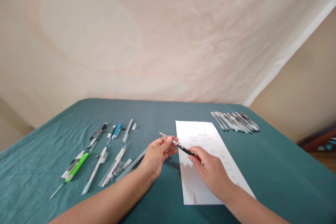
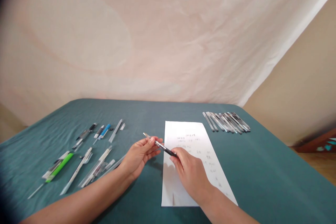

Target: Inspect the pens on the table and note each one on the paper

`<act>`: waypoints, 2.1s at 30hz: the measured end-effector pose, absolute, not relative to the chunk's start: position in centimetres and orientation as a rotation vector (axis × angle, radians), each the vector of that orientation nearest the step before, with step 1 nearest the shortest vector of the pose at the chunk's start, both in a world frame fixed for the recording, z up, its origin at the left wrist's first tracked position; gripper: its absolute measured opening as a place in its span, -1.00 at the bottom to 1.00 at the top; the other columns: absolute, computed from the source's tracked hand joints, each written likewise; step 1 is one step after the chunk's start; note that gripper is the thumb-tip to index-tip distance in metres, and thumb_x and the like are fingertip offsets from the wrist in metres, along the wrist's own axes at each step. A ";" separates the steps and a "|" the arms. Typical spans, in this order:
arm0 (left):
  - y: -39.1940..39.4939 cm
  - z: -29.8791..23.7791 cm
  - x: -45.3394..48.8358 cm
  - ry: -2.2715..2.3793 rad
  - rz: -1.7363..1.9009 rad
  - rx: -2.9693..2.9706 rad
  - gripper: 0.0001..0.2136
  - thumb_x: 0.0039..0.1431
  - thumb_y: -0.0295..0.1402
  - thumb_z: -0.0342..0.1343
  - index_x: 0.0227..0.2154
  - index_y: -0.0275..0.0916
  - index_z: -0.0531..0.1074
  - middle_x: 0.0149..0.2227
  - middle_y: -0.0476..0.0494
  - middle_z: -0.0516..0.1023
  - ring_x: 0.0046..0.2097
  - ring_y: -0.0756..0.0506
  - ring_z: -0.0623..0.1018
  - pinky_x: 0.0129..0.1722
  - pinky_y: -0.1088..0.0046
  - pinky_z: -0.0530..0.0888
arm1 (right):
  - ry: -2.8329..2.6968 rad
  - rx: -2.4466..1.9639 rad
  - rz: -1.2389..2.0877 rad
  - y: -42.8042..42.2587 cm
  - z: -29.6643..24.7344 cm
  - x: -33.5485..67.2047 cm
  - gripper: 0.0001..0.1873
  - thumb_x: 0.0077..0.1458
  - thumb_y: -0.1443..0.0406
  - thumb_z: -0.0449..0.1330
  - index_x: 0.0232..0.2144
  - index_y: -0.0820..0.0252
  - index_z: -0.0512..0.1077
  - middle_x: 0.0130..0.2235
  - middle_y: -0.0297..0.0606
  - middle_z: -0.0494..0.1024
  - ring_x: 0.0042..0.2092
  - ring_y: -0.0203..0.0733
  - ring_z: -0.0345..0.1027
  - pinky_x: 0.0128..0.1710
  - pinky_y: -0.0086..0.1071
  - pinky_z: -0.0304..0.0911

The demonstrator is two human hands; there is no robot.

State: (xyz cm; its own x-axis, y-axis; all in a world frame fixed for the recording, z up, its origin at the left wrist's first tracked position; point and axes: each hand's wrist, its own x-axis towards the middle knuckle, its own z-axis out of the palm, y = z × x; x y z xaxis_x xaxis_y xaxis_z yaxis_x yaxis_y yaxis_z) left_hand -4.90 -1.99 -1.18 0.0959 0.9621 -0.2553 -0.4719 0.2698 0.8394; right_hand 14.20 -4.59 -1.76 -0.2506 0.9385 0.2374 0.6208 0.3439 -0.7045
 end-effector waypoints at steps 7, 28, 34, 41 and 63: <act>-2.1 -0.9 -4.9 0.851 1.176 0.754 -0.79 0.03 -0.28 0.26 -0.31 -0.32 0.51 -0.18 -0.24 0.57 -0.20 -0.09 0.53 -0.20 0.42 0.48 | -1.616 -1.309 1.393 -4.2 -1.6 14.5 -0.65 0.18 -0.01 -0.01 -0.36 0.14 0.29 -0.54 -0.43 0.22 -0.57 -0.37 0.05 -0.59 -0.48 -0.04; -1.5 3.0 -8.2 1.073 0.589 1.924 -0.65 0.25 -0.23 -0.11 -0.48 -0.20 0.52 -0.49 -0.03 0.47 -0.41 -0.03 0.42 -0.38 0.58 0.26 | -2.072 -1.030 -0.102 -2.8 -0.6 17.4 -0.72 0.19 0.37 0.09 -0.05 0.10 0.38 -0.14 -0.17 0.50 -0.09 -0.15 0.39 -0.09 -0.28 0.32; -1.6 2.6 -7.9 1.156 0.504 1.932 -0.70 0.22 -0.26 -0.09 -0.36 -0.20 0.54 -0.54 0.02 0.39 -0.48 0.00 0.34 -0.48 0.59 0.19 | -2.256 -1.051 -0.104 -2.9 -0.3 17.0 -0.75 0.23 0.33 0.06 -0.05 0.20 0.35 -0.23 -0.14 0.50 -0.18 -0.13 0.38 -0.19 -0.28 0.31; -1.2 2.0 -8.1 1.265 0.431 2.028 -0.70 0.19 -0.31 -0.10 -0.38 -0.23 0.55 -0.53 0.02 0.42 -0.46 -0.01 0.38 -0.46 0.58 0.20 | -2.301 -1.082 0.012 -2.9 -0.4 16.5 -0.79 0.27 0.28 -0.01 -0.13 0.19 0.36 -0.30 -0.20 0.47 -0.28 -0.17 0.34 -0.31 -0.31 0.26; -0.9 3.1 -8.6 1.250 0.817 2.024 -0.86 0.09 -0.41 0.12 -0.31 -0.19 0.55 -0.36 -0.03 0.57 -0.31 -0.04 0.51 -0.30 0.52 0.37 | -1.919 -1.262 0.895 -2.7 -1.3 16.4 -0.72 0.22 0.12 0.02 -0.13 0.09 0.40 -0.26 -0.28 0.46 -0.30 -0.24 0.33 -0.34 -0.40 0.20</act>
